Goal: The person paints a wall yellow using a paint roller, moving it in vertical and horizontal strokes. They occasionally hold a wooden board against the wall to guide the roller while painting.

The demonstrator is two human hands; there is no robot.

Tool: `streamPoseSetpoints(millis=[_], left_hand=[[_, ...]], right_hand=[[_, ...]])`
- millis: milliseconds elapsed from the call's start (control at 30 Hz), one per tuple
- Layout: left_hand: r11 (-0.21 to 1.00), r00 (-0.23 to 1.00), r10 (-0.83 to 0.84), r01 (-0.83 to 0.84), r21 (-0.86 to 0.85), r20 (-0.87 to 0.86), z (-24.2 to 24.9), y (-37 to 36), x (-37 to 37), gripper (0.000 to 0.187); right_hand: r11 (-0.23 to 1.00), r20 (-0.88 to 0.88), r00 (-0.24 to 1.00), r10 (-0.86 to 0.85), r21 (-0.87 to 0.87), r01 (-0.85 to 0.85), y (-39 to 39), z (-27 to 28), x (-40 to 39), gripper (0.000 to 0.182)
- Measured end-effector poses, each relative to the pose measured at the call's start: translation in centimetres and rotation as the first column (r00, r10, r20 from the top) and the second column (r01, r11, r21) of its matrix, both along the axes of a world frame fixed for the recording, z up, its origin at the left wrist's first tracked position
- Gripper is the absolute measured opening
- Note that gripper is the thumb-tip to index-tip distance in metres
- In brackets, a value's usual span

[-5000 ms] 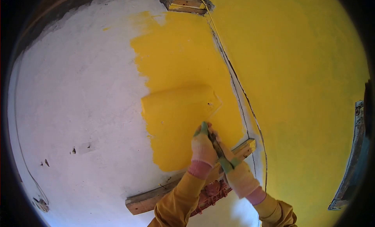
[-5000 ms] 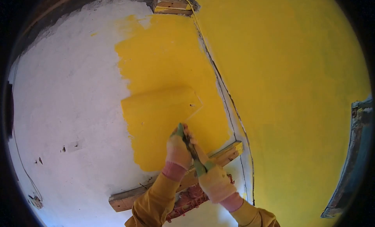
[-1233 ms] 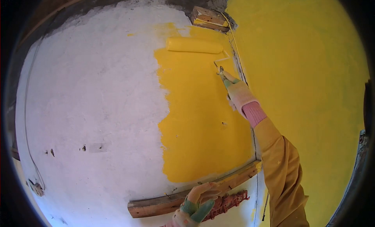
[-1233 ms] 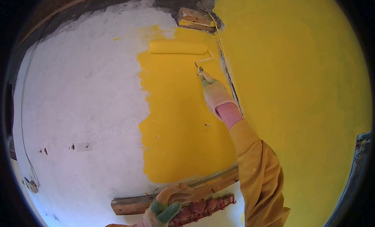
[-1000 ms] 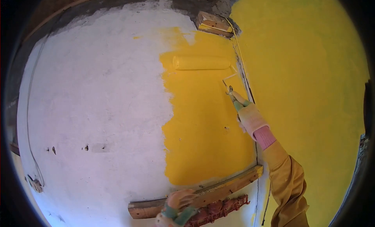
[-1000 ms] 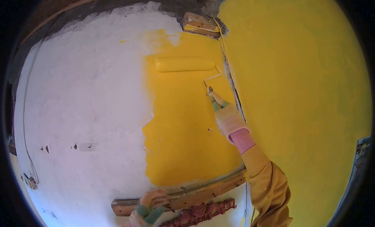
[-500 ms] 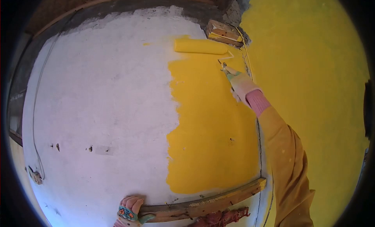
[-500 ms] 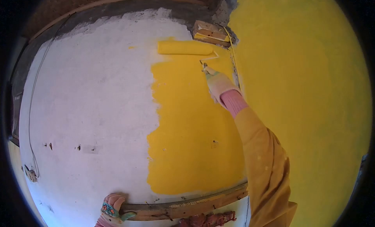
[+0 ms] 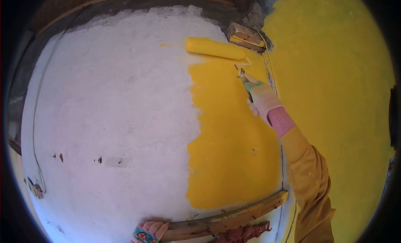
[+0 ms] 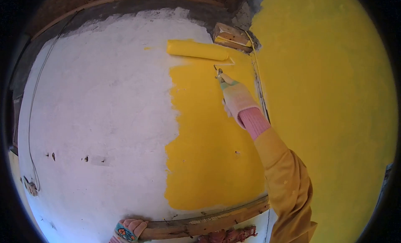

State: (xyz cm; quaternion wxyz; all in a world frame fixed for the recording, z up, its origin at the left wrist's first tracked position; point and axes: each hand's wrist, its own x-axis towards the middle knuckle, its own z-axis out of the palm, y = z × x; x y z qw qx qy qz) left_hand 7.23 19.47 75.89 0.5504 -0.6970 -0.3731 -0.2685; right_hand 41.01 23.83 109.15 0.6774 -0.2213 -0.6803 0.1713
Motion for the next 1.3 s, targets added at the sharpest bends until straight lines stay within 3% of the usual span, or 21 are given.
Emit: streamPoseSetpoints(millis=[67,233,400,467,500,567,600,667,767,900,967,1000,1067,1100,1133,1167,1200,1233,1267,1300], left_hand=[[0.985,0.995,-0.067,0.079,-0.152,0.079,-0.5,-0.1,-0.4,0.053],[0.976,0.99,-0.09,0.109,-0.188,0.11,-0.8,-0.1,-0.5,0.05],[0.971,0.988,-0.091,0.117,-0.209,0.127,-0.5,-0.4,-0.4,0.047],[0.974,0.988,-0.086,0.11,-0.198,0.129,-0.6,-0.2,-0.5,0.043],[0.973,0.987,-0.093,0.118,-0.198,0.132,-0.5,-0.3,-0.4,0.041],[0.975,0.988,-0.083,0.107,-0.194,0.13,-0.5,-0.2,-0.4,0.041],[0.976,0.99,-0.077,0.1,-0.196,0.119,-0.6,-0.2,-0.6,0.041],[0.979,0.991,-0.073,0.092,-0.183,0.11,-1.0,0.0,-0.8,0.041],[0.983,0.992,-0.085,0.099,-0.155,0.09,-1.1,0.3,-1.0,0.04],[0.982,0.991,-0.104,0.116,-0.149,0.088,-1.3,0.3,-1.0,0.04],[0.98,0.991,-0.102,0.115,-0.161,0.082,-1.1,0.2,-1.1,0.04],[0.978,0.991,-0.108,0.119,-0.169,0.078,-1.2,0.3,-1.2,0.039],[0.986,0.993,-0.093,0.102,-0.135,0.068,-1.4,0.7,-1.3,0.038],[0.984,0.991,-0.109,0.119,-0.133,0.077,-1.3,0.7,-1.3,0.039],[0.981,0.988,-0.129,0.14,-0.137,0.087,-1.4,0.6,-1.4,0.039],[0.98,0.987,-0.131,0.143,-0.138,0.091,-1.4,0.8,-1.4,0.039],[0.981,0.989,-0.127,0.137,-0.134,0.078,-1.6,0.9,-1.5,0.039],[0.983,0.99,-0.124,0.132,-0.131,0.064,-1.7,1.0,-1.6,0.039],[0.981,0.989,-0.135,0.143,-0.128,0.067,-1.6,1.1,-1.7,0.039],[0.981,0.989,-0.133,0.14,-0.135,0.059,-1.5,1.0,-1.7,0.038]], right_hand=[[0.999,0.035,0.998,-0.052,-0.006,0.053,-0.3,-0.7,-0.4,0.042],[0.999,0.08,0.996,-0.045,-0.014,0.046,-1.1,0.0,-2.4,0.042],[0.992,0.105,0.987,-0.118,0.059,0.112,1.3,5.4,-3.7,0.037],[0.895,0.147,0.906,-0.397,0.282,0.347,3.0,9.2,-4.4,0.034],[0.896,0.149,0.908,-0.392,0.285,0.34,4.7,11.7,-4.4,0.034],[0.781,0.165,0.805,-0.57,0.414,0.467,8.0,15.8,-4.4,0.032],[0.784,0.167,0.807,-0.566,0.413,0.464,6.3,14.8,-5.0,0.032],[0.909,0.162,0.901,-0.403,0.184,0.373,2.5,11.6,-5.4,0.032],[0.873,0.151,0.867,-0.475,0.206,0.442,0.7,8.2,-4.8,0.033],[0.933,0.111,0.927,-0.359,0.077,0.352,1.0,11.3,-5.2,0.035],[0.836,0.165,0.821,-0.547,0.149,0.528,3.1,15.9,-5.9,0.035],[0.838,0.164,0.823,-0.544,0.155,0.523,3.7,17.8,-6.3,0.035],[0.722,0.147,0.714,-0.684,0.279,0.634,5.0,21.3,-7.0,0.035],[0.725,0.147,0.719,-0.68,0.28,0.629,7.7,23.8,-6.1,0.035],[0.316,-0.023,0.426,-0.904,0.635,0.705,11.4,26.3,-4.3,0.036],[-0.189,-0.315,0.138,-0.939,0.809,0.557,10.5,25.3,-4.8,0.037],[0.103,-0.084,0.258,-0.963,0.766,0.634,9.7,24.0,-4.6,0.037],[0.372,0.103,0.397,-0.912,0.615,0.695,6.0,20.5,-5.7,0.038],[0.547,0.209,0.508,-0.835,0.407,0.732,1.8,16.7,-7.0,0.038],[0.538,0.208,0.499,-0.841,0.412,0.735,2.4,17.8,-6.9,0.038]])
